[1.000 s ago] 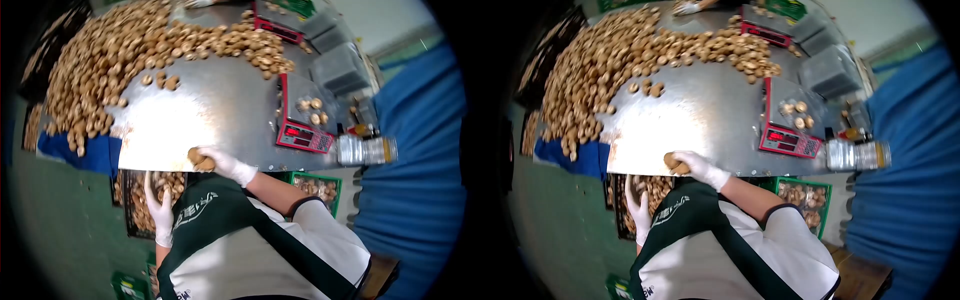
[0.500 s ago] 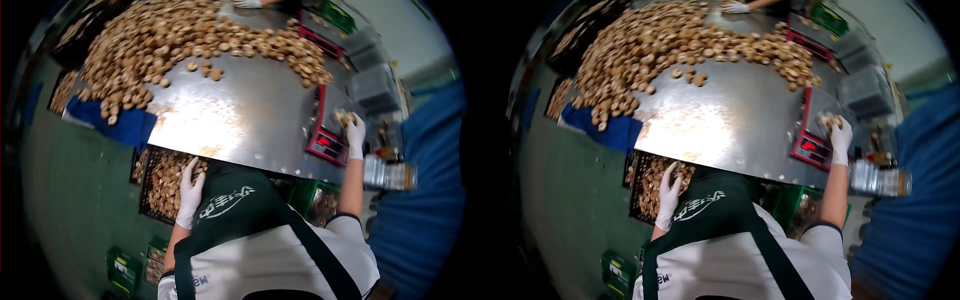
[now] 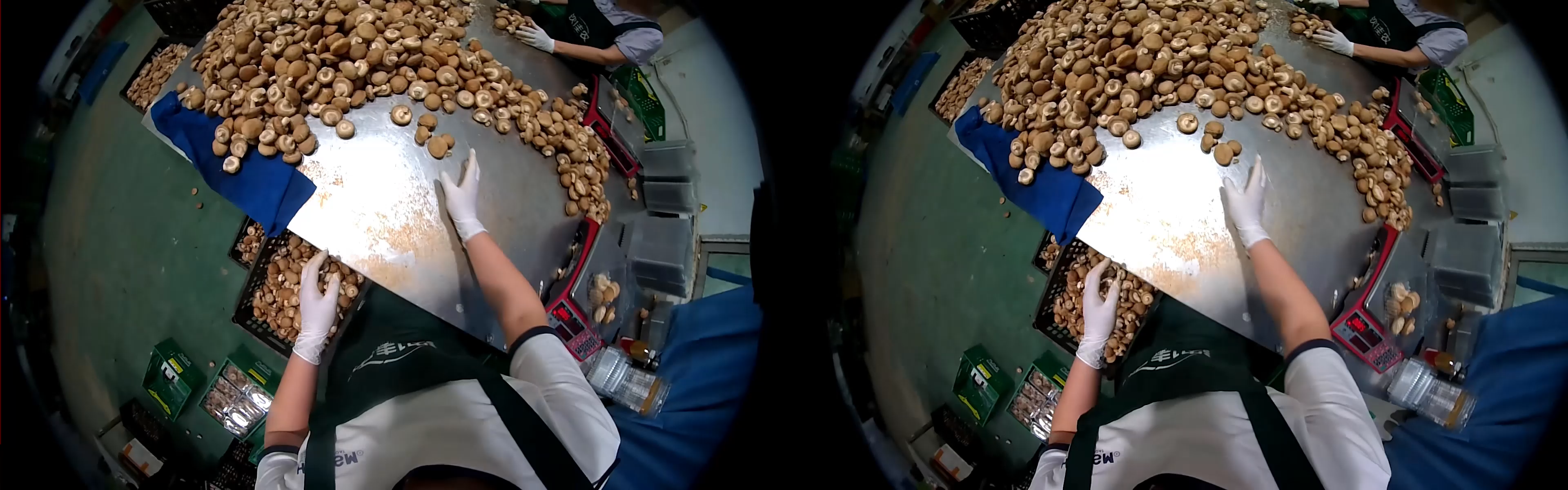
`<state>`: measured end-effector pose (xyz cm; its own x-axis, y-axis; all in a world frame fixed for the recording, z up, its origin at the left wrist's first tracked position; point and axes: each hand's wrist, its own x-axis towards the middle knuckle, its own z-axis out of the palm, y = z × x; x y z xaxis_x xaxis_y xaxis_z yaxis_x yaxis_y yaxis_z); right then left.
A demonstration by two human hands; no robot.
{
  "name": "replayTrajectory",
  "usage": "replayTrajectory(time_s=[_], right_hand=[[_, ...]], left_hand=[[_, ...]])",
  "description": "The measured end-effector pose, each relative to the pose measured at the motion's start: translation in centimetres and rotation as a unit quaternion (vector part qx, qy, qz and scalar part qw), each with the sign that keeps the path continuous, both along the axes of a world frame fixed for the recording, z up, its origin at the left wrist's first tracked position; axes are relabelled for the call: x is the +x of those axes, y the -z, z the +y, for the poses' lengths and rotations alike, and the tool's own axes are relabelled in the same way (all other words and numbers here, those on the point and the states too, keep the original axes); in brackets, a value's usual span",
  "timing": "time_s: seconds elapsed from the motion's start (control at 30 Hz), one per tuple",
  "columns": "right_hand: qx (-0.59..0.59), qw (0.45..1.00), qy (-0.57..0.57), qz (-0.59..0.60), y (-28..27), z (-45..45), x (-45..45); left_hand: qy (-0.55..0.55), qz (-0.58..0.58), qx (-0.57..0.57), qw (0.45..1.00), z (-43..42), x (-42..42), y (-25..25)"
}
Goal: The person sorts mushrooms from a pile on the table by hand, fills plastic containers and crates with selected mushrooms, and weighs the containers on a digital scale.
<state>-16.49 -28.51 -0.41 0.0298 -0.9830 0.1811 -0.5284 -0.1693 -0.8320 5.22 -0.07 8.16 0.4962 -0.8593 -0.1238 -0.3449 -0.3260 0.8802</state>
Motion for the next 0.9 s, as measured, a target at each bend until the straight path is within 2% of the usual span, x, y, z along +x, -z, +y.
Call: replayTrajectory(time_s=[0.07, 0.2, 0.23, 0.3, 0.37, 0.43, 0.5, 0.7, 0.8, 0.9], right_hand=[[-0.037, 0.999, -0.009, 0.005, -1.0, -1.3, 3.1], [-0.056, 0.993, -0.030, 0.103, -2.1, -4.1, 6.2], [-0.054, 0.989, -0.032, 0.136, -2.0, -4.7, 6.4], [-0.051, 0.978, -0.044, 0.197, -1.9, -5.7, 6.6], [-0.087, 0.973, -0.029, 0.212, -1.3, -6.6, 6.8], [-0.091, 0.972, -0.034, 0.215, -1.5, -6.5, 6.9], [-0.093, 0.970, -0.057, 0.218, -1.7, -6.2, 7.0], [-0.097, 0.966, -0.158, 0.181, -1.4, -6.3, 6.2], [-0.165, 0.971, -0.149, 0.084, -0.8, -6.0, 6.2], [-0.199, 0.970, -0.084, 0.111, -0.5, -4.4, 5.7]], left_hand=[[-0.002, -0.024, 0.003, 1.000, -1.9, 0.7, 0.3], [0.017, -0.058, -0.053, 0.997, -7.2, 1.9, 3.0], [0.048, -0.166, -0.058, 0.983, -8.9, 2.3, 2.6], [0.082, -0.207, -0.059, 0.973, -11.7, 3.0, 5.0], [0.103, -0.299, -0.010, 0.949, -13.6, 2.3, 5.6], [0.139, -0.335, -0.020, 0.932, -13.8, 2.2, 6.1], [0.117, -0.307, -0.020, 0.944, -13.8, 2.3, 6.5], [0.124, -0.324, -0.006, 0.938, -13.9, 2.2, 6.2], [0.119, -0.316, -0.004, 0.941, -13.7, 2.1, 6.0], [0.113, -0.314, -0.010, 0.943, -14.1, 2.2, 6.1]])
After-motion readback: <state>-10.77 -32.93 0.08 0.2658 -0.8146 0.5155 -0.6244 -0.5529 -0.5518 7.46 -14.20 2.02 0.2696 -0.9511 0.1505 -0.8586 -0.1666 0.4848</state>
